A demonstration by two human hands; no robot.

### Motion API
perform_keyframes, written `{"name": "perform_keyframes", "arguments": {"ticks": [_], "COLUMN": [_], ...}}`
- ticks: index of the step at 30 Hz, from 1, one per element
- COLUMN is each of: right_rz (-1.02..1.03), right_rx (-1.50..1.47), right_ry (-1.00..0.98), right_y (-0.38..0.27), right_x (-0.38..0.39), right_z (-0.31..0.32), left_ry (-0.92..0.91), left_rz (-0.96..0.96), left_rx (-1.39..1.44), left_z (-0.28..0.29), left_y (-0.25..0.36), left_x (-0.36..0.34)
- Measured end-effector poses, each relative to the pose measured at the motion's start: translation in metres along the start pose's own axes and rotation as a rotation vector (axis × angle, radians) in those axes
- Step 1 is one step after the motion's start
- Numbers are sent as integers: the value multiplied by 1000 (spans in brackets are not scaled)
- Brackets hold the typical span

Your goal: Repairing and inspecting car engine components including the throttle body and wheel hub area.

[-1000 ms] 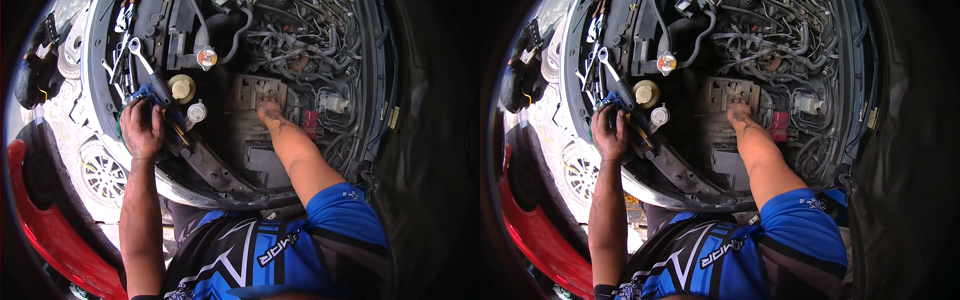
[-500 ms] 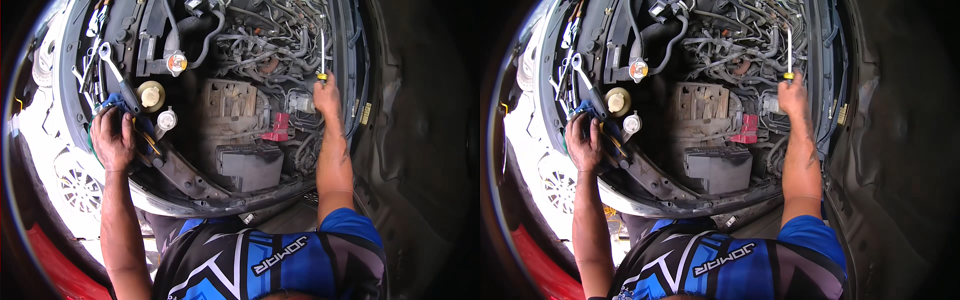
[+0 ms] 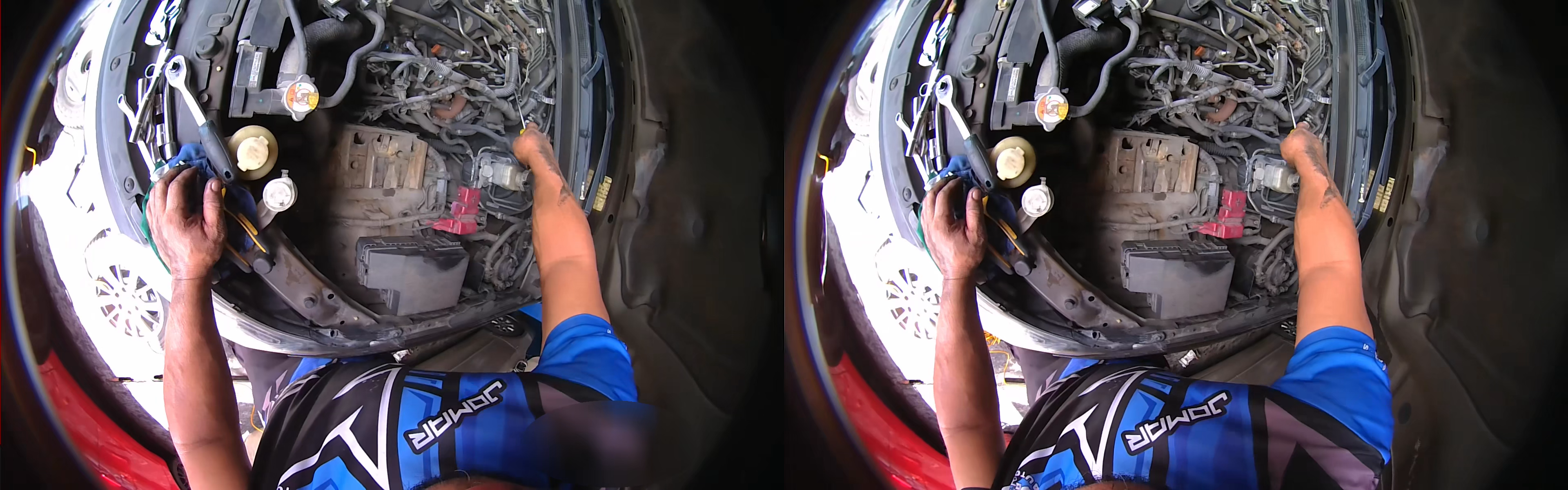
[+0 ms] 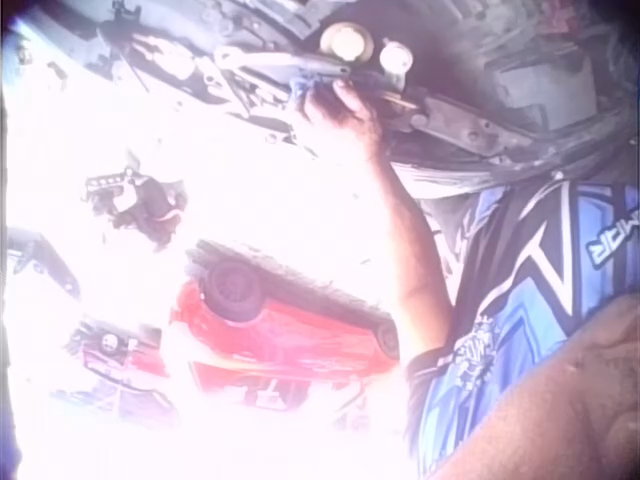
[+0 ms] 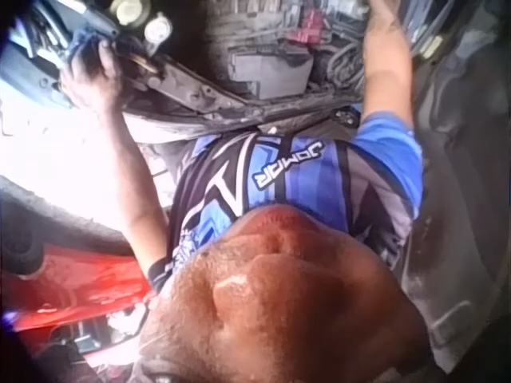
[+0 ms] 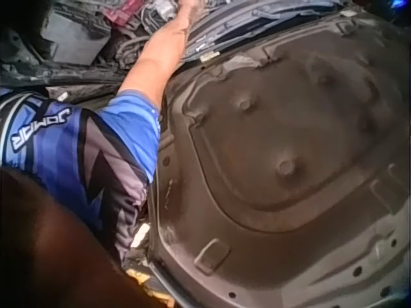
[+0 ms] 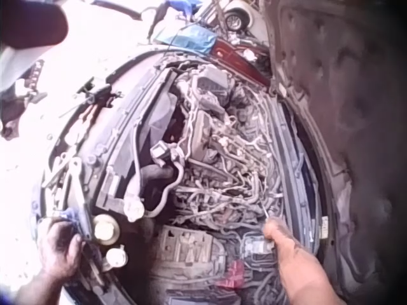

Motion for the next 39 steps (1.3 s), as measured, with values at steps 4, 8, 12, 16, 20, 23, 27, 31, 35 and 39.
{"name": "perform_keyframes", "arguments": {"ticks": [4, 8, 12, 16, 20, 23, 27, 31, 35, 39], "right_rz": [-113, -107, -69, -57, 213, 115, 251, -3, -13, 253], "right_rx": [-114, -120, 87, 401, 514, 541, 851, 344, 244, 658], "right_ry": [-63, -60, -168, -266, -358, -340, -582, -258, -118, -240], "right_y": [-20, -22, -12, -7, -9, -10, -26, -4, 3, 2], "right_x": [14, 17, -15, -60, -79, -75, -56, -33, -37, -50], "right_z": [-7, -9, -12, -7, 11, 27, 20, -6, -35, -29], "left_ry": [11, 2, 4, -2, -9, -7, -6, -13, -12, -10], "left_rz": [-1, -11, -36, -36, -21, -24, -3, -5, -24, -25], "left_rx": [-4, 21, 21, 5, 27, 17, 50, 37, 52, 44], "left_z": [-1, -2, 0, 1, 0, 0, -3, -3, -3, -2], "left_y": [0, -1, -3, -4, -5, -5, -4, -4, -4, -4], "left_x": [0, 0, 0, -1, 0, 0, 0, 0, 1, 0]}}
Point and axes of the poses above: each hand's wrist, its own x-axis away from the middle knuckle, its own z-axis out of the back of the hand, y = z × x, the point moved 3 cm from there along -x, towards the middle knuckle, and after that the axes turned 4 degrees about -y, right-handed, at the moved point
